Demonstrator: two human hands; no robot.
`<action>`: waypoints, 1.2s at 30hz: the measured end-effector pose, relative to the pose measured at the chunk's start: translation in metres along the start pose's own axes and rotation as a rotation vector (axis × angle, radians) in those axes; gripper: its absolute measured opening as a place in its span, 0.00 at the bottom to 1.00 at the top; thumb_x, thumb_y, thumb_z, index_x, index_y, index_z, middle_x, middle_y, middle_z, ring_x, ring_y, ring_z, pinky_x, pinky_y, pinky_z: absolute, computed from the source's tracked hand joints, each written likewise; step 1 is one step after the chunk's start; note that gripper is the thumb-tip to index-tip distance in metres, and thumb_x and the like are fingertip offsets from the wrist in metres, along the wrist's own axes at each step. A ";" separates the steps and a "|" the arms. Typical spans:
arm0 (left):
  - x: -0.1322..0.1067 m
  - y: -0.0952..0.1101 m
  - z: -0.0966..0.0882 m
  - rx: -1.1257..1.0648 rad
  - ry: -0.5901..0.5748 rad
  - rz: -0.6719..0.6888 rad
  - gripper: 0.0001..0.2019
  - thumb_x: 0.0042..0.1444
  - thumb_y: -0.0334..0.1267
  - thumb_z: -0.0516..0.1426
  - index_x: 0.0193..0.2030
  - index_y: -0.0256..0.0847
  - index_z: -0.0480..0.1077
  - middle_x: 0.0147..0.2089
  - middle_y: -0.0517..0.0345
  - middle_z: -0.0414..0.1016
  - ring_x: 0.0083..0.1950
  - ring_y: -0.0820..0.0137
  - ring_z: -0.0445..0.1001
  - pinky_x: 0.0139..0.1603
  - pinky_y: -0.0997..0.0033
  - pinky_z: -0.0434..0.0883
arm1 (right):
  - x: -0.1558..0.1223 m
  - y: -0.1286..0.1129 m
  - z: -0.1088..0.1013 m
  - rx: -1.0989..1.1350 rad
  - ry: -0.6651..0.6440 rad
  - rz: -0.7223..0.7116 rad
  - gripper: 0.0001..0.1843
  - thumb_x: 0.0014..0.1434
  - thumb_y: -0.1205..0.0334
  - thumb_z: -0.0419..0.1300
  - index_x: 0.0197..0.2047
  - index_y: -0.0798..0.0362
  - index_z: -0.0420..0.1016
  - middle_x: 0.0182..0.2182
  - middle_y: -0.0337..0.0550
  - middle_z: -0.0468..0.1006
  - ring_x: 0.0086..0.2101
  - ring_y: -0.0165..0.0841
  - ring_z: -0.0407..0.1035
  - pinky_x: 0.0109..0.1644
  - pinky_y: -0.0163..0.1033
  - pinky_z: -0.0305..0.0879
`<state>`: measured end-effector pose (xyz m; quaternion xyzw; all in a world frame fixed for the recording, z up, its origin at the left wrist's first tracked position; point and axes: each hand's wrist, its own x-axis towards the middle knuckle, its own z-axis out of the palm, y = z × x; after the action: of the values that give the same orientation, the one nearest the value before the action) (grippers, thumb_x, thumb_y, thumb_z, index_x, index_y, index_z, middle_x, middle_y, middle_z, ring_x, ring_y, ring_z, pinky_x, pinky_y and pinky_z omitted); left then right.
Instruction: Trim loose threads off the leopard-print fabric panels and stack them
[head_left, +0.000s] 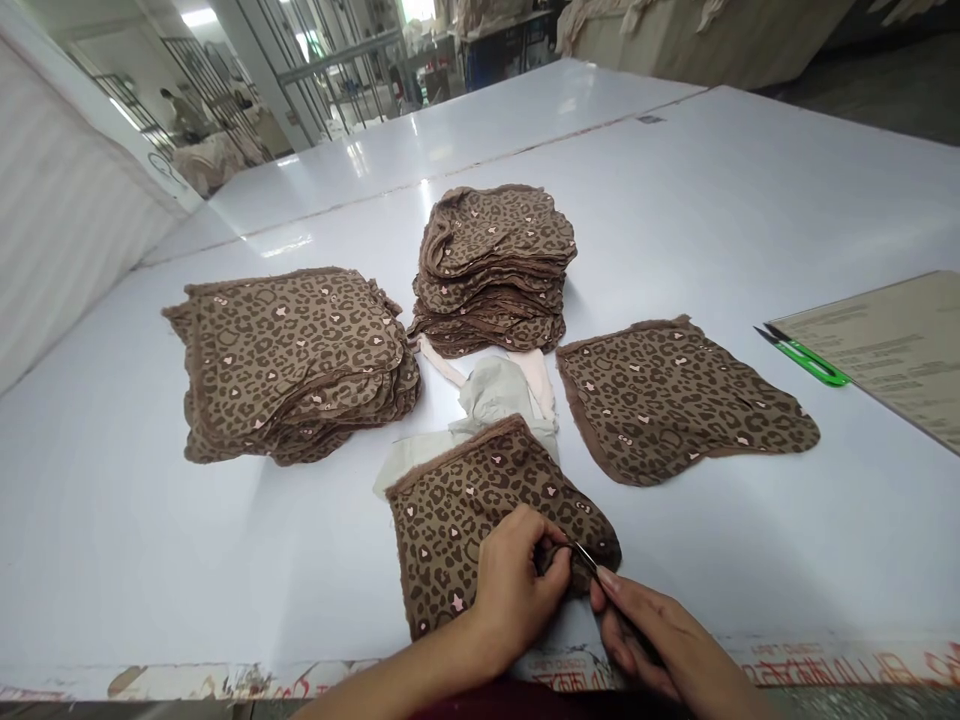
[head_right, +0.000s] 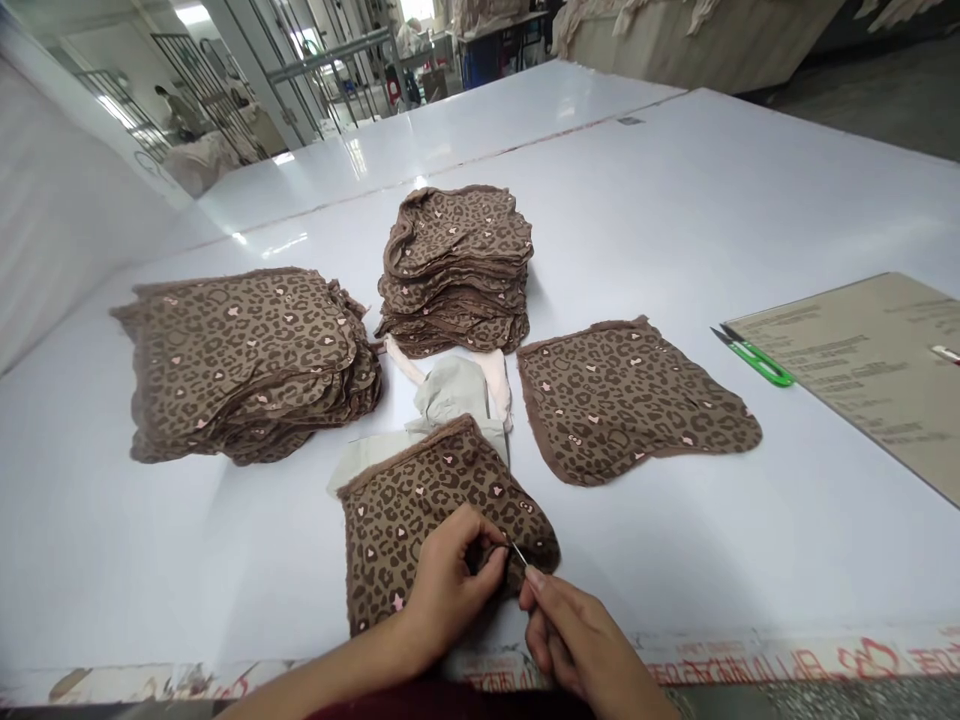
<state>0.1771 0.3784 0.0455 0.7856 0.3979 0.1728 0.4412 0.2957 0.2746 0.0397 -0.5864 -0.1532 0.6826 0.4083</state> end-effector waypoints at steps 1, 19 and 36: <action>0.000 0.000 0.000 0.013 0.000 0.008 0.04 0.49 0.27 0.55 0.29 0.39 0.66 0.30 0.62 0.68 0.32 0.74 0.65 0.33 0.75 0.62 | 0.000 -0.001 0.001 0.015 0.002 0.005 0.28 0.52 0.35 0.49 0.32 0.55 0.63 0.14 0.31 0.64 0.12 0.18 0.42 0.17 0.30 0.32; 0.013 0.004 -0.012 0.339 -0.187 0.014 0.08 0.54 0.34 0.56 0.42 0.42 0.68 0.41 0.55 0.69 0.43 0.65 0.69 0.44 0.65 0.69 | -0.020 -0.022 -0.002 -0.042 0.110 -0.046 0.28 0.52 0.34 0.49 0.32 0.53 0.63 0.18 0.33 0.67 0.15 0.21 0.43 0.23 0.33 0.47; 0.021 0.007 -0.019 0.016 -0.174 -0.118 0.04 0.48 0.28 0.57 0.29 0.39 0.71 0.31 0.61 0.69 0.32 0.73 0.67 0.35 0.73 0.64 | -0.011 -0.017 0.003 -0.081 0.003 -0.057 0.25 0.56 0.38 0.46 0.34 0.54 0.63 0.18 0.33 0.68 0.14 0.20 0.43 0.21 0.33 0.40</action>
<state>0.1814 0.4033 0.0605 0.7763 0.4049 0.0746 0.4774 0.2992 0.2780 0.0600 -0.5990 -0.1969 0.6629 0.4038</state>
